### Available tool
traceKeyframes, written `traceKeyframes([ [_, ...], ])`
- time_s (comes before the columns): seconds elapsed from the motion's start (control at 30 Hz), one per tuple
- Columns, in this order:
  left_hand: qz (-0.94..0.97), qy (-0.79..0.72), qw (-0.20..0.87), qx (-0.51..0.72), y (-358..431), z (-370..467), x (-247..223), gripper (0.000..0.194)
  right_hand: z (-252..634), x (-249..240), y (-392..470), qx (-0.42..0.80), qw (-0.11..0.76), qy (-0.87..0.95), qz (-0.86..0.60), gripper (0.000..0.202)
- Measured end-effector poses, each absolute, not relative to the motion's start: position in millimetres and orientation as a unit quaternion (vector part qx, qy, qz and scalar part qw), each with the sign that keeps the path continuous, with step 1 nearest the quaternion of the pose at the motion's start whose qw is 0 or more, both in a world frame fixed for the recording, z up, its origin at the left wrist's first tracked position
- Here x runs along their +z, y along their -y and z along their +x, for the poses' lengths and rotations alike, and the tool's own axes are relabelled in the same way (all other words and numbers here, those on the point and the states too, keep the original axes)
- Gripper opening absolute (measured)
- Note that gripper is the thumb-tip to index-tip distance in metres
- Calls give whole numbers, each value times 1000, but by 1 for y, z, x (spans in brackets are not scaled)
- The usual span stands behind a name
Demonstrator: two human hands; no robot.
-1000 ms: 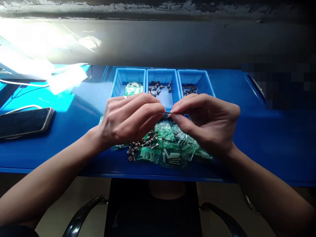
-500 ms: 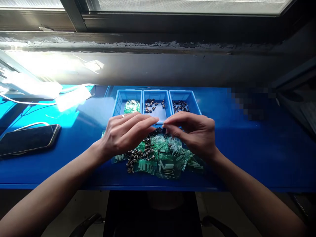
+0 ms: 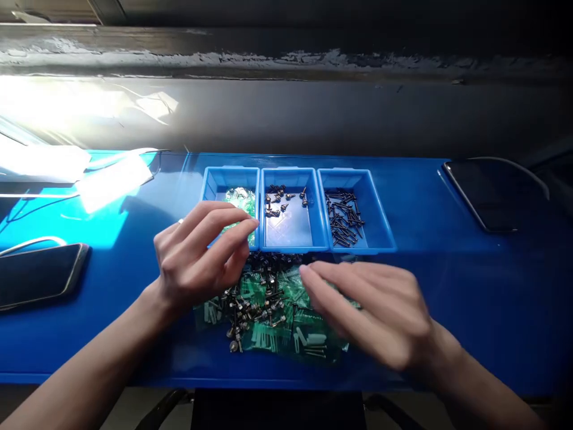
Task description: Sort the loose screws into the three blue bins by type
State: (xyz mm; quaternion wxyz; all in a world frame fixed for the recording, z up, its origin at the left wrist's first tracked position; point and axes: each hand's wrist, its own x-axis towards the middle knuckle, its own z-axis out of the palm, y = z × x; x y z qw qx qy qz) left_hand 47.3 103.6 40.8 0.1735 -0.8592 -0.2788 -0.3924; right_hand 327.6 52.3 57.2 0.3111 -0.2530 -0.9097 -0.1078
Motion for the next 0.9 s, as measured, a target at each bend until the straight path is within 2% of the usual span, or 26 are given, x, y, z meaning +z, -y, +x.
traceKeyframes([
  [0.13,-852,272,193,-403,-106,45,41,20,313,49,-46,-182,216,921,-267,19],
  [0.27,-846,277,215,-401,-108,41,46,23,307,38,-52,-199,142,918,-311,27],
  [0.5,-905,259,171,-292,-107,40,45,16,311,33,-56,-197,155,923,-294,26],
  [0.57,-918,252,154,-266,-106,40,43,15,313,35,-51,-162,202,924,-282,20],
  [0.67,-927,241,131,-257,-105,40,42,16,310,44,-44,10,359,884,-300,11],
  [0.73,-927,237,114,-267,-106,39,43,19,307,52,-44,234,441,792,-352,11],
  [0.8,-927,236,96,-275,-107,37,44,23,305,59,-49,409,473,671,-399,10],
  [0.9,-932,235,75,-266,-108,36,45,30,309,62,-61,502,511,549,-430,19],
])
